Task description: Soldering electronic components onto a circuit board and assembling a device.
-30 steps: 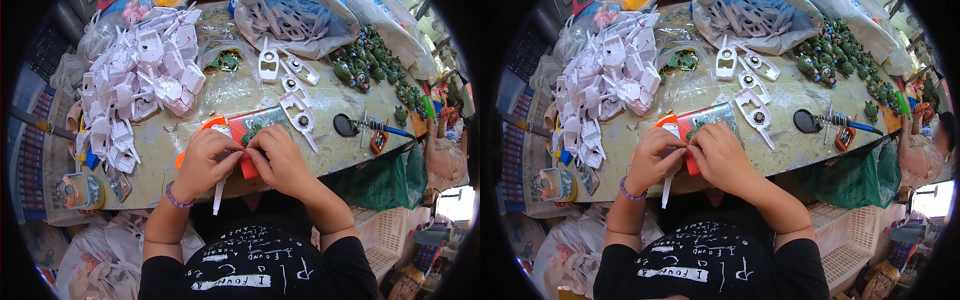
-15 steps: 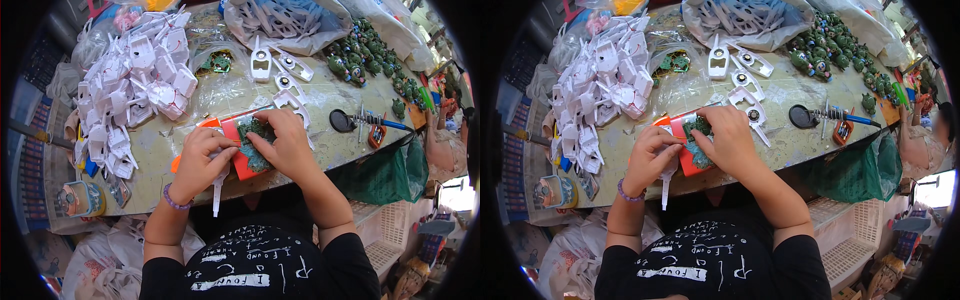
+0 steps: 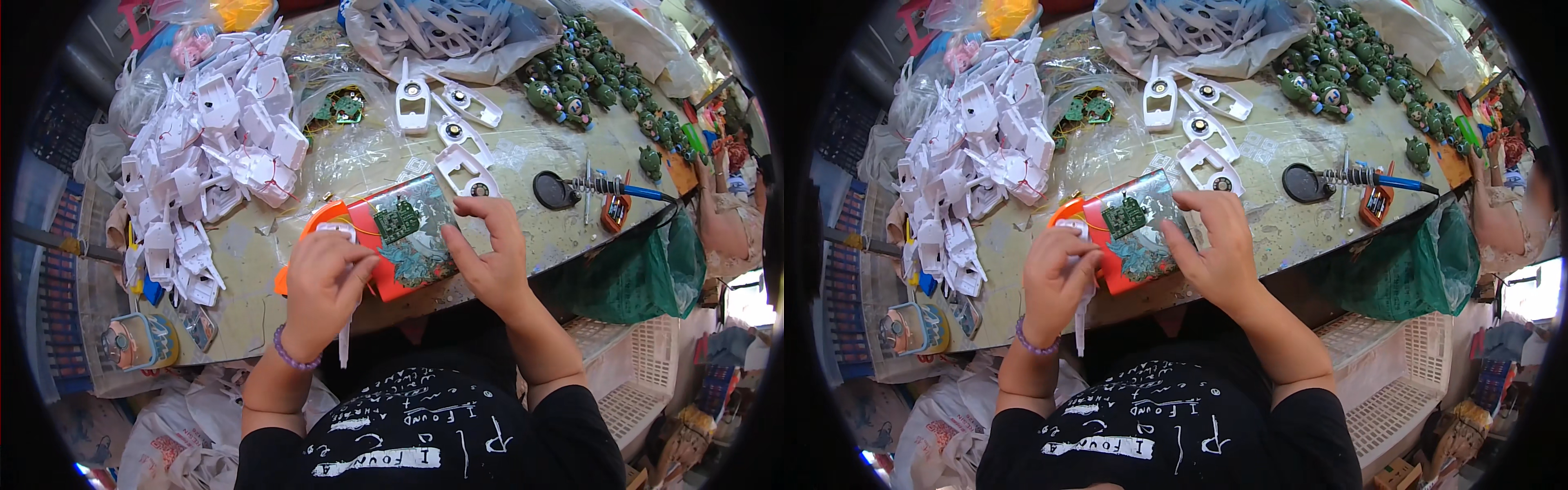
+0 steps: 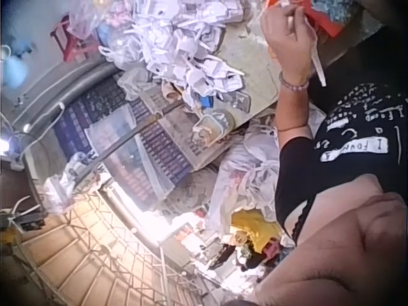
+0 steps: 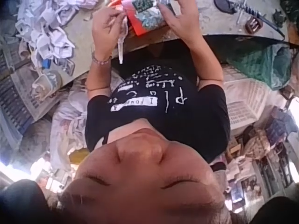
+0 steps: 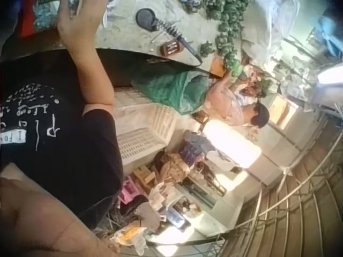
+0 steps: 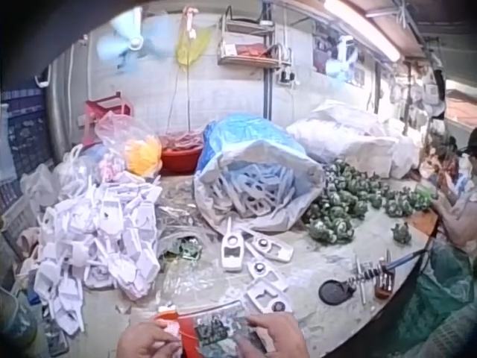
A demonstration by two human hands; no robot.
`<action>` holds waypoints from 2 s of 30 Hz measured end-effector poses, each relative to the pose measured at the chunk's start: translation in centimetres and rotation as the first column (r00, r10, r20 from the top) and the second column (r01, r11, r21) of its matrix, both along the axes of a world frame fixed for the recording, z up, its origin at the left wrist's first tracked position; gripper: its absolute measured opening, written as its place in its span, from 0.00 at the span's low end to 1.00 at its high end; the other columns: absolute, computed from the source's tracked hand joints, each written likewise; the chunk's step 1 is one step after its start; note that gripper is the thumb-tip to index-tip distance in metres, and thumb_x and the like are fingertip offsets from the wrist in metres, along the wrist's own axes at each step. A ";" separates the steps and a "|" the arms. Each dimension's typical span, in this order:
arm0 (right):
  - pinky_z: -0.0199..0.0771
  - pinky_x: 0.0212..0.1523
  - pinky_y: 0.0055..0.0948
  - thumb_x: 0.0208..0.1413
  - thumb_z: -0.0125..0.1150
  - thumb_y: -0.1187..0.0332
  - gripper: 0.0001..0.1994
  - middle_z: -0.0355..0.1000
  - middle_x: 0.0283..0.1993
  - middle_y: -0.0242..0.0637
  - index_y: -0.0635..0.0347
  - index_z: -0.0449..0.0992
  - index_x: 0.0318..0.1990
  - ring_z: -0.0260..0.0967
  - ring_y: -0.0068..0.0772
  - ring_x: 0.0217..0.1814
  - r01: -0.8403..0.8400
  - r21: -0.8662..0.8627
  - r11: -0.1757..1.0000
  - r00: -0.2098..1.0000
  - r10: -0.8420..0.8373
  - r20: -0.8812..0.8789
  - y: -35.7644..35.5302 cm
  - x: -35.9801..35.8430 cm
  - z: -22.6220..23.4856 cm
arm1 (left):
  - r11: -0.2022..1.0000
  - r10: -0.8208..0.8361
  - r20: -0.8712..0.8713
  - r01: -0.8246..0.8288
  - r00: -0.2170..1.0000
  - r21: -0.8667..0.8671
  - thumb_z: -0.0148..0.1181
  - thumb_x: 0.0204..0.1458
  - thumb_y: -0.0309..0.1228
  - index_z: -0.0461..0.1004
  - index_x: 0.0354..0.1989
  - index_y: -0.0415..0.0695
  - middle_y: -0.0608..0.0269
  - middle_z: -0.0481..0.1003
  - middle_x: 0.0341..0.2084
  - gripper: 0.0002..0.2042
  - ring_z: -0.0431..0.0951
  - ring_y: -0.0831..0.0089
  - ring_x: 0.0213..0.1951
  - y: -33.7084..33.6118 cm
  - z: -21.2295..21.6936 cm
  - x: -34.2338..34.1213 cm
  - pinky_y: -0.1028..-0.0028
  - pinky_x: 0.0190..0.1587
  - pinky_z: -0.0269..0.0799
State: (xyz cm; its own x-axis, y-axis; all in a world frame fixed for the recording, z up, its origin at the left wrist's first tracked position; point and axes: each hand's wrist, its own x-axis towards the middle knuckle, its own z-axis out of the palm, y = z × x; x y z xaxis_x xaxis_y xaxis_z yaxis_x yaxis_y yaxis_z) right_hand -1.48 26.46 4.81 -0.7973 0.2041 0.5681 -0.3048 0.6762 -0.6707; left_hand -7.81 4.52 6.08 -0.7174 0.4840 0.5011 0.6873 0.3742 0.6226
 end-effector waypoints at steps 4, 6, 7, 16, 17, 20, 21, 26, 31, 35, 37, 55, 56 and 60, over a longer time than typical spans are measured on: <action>0.67 0.47 0.30 0.47 0.64 0.76 0.14 0.71 0.41 0.41 0.63 0.73 0.44 0.68 0.37 0.43 0.020 -0.004 1.000 1.000 -0.020 0.010 0.8 1.8 -0.6 | 0.996 0.037 -0.025 -0.039 0.999 -0.082 0.67 0.42 0.29 0.78 0.28 0.44 0.61 0.75 0.27 0.05 0.74 0.62 0.37 0.5 0.2 0.2 0.64 0.44 0.64; 0.67 0.47 0.30 0.47 0.64 0.76 0.14 0.71 0.41 0.41 0.63 0.74 0.43 0.68 0.38 0.43 0.038 -0.021 0.999 0.999 -0.038 0.008 1.0 3.1 -0.9 | 0.997 0.020 0.007 -0.019 1.000 -0.076 0.66 0.43 0.27 0.78 0.28 0.42 0.60 0.75 0.28 0.05 0.73 0.62 0.37 0.4 0.5 0.1 0.66 0.43 0.65; 0.67 0.47 0.30 0.47 0.64 0.77 0.13 0.71 0.40 0.42 0.63 0.74 0.42 0.68 0.38 0.42 0.055 -0.038 0.998 0.998 -0.054 0.019 1.2 3.3 -1.1 | 0.998 0.003 0.053 0.001 0.999 -0.070 0.65 0.44 0.25 0.78 0.28 0.40 0.59 0.75 0.28 0.04 0.73 0.63 0.37 0.4 0.4 -0.2 0.68 0.43 0.66; 0.65 0.43 0.36 0.46 0.64 0.76 0.10 0.71 0.38 0.37 0.58 0.76 0.38 0.66 0.41 0.41 -0.140 0.160 0.977 0.990 0.141 0.007 -2.6 1.2 1.9 | 0.993 0.006 0.097 0.006 0.995 -0.120 0.62 0.47 0.26 0.75 0.29 0.41 0.60 0.74 0.30 0.04 0.73 0.62 0.38 0.5 0.8 0.4 0.67 0.47 0.63; 0.65 0.43 0.36 0.46 0.64 0.76 0.10 0.71 0.38 0.37 0.58 0.76 0.38 0.66 0.41 0.41 -0.143 0.161 0.977 0.990 0.144 0.004 -3.1 0.7 2.2 | 0.993 0.009 0.094 0.002 0.995 -0.121 0.62 0.47 0.26 0.75 0.29 0.41 0.60 0.74 0.30 0.04 0.73 0.62 0.38 0.5 0.8 0.5 0.67 0.47 0.63; 0.60 0.47 0.37 0.50 0.60 0.72 0.06 0.69 0.38 0.37 0.59 0.76 0.36 0.64 0.42 0.45 -0.199 0.205 0.958 0.975 0.171 0.144 -4.1 -0.3 2.2 | 0.994 0.013 0.088 -0.003 0.996 -0.109 0.63 0.47 0.28 0.76 0.29 0.45 0.63 0.75 0.29 0.03 0.72 0.63 0.40 0.4 0.4 0.4 0.65 0.48 0.59; 0.60 0.47 0.37 0.50 0.60 0.72 0.06 0.69 0.38 0.37 0.59 0.76 0.36 0.64 0.42 0.45 -0.204 0.206 0.957 0.974 0.177 0.142 -4.2 -0.5 2.3 | 0.995 0.011 0.086 -0.002 0.996 -0.096 0.63 0.46 0.28 0.76 0.29 0.45 0.63 0.75 0.29 0.04 0.72 0.62 0.40 0.4 0.3 0.3 0.65 0.47 0.59; 0.63 0.46 0.37 0.49 0.59 0.77 0.04 0.68 0.39 0.39 0.60 0.74 0.33 0.64 0.44 0.44 -0.326 0.038 0.945 0.933 0.315 0.175 -4.0 -1.1 1.9 | 0.994 -0.101 0.155 0.107 0.983 -0.032 0.65 0.44 0.27 0.76 0.29 0.43 0.63 0.76 0.31 0.05 0.73 0.62 0.43 -0.3 0.5 -0.1 0.65 0.49 0.62; 0.65 0.45 0.35 0.48 0.60 0.77 0.06 0.68 0.38 0.39 0.61 0.74 0.35 0.64 0.44 0.44 -0.402 0.057 0.914 0.913 0.395 0.104 -3.4 -1.2 1.7 | 0.962 -0.264 0.386 0.212 0.884 0.172 0.66 0.44 0.27 0.77 0.30 0.42 0.61 0.77 0.33 0.06 0.74 0.61 0.47 -1.3 -0.2 -0.6 0.65 0.52 0.65; 0.66 0.46 0.34 0.48 0.62 0.75 0.08 0.70 0.38 0.40 0.60 0.76 0.38 0.65 0.43 0.43 -0.385 0.097 0.918 0.922 0.379 0.073 -2.5 -1.4 1.8 | 0.976 -0.175 0.449 0.095 0.876 0.194 0.66 0.45 0.27 0.78 0.30 0.42 0.59 0.77 0.33 0.05 0.74 0.62 0.47 -1.1 -0.5 0.0 0.65 0.51 0.65; 0.66 0.46 0.34 0.49 0.63 0.75 0.08 0.71 0.38 0.40 0.60 0.77 0.38 0.66 0.42 0.43 -0.286 0.090 0.954 0.958 0.285 0.018 -1.8 -1.5 2.2 | 0.992 -0.114 0.330 0.088 0.937 0.092 0.66 0.45 0.27 0.78 0.30 0.42 0.59 0.77 0.33 0.05 0.75 0.63 0.45 -0.6 -0.2 -0.3 0.65 0.50 0.66; 0.53 0.15 0.14 0.56 0.63 0.68 0.18 0.65 0.25 0.25 0.65 0.67 0.49 0.57 0.11 0.18 0.481 -0.725 0.493 0.726 -0.687 0.015 18.3 4.3 -0.2 | 0.947 -0.259 -0.111 0.229 0.959 -0.226 0.65 0.39 0.22 0.74 0.25 0.41 0.58 0.77 0.43 0.05 0.74 0.56 0.51 -0.1 1.2 -3.0 0.60 0.52 0.67; 0.51 0.14 0.14 0.55 0.64 0.66 0.15 0.64 0.22 0.24 0.64 0.69 0.45 0.55 0.11 0.16 0.466 -0.743 0.480 0.749 -0.661 0.042 19.4 4.0 -0.3 | 0.948 -0.243 -0.112 0.211 0.964 -0.239 0.65 0.39 0.22 0.74 0.25 0.41 0.58 0.77 0.43 0.05 0.74 0.56 0.51 -0.1 1.2 -3.3 0.60 0.52 0.67; 0.48 0.14 0.16 0.55 0.61 0.59 0.11 0.62 0.17 0.22 0.58 0.76 0.31 0.52 0.12 0.13 0.590 -0.658 0.469 0.745 -0.631 0.218 21.6 4.4 0.7 | 0.920 -0.341 -0.094 0.311 0.935 -0.240 0.64 0.40 0.23 0.73 0.26 0.41 0.57 0.76 0.45 0.06 0.75 0.56 0.49 0.0 1.1 -4.1 0.62 0.49 0.70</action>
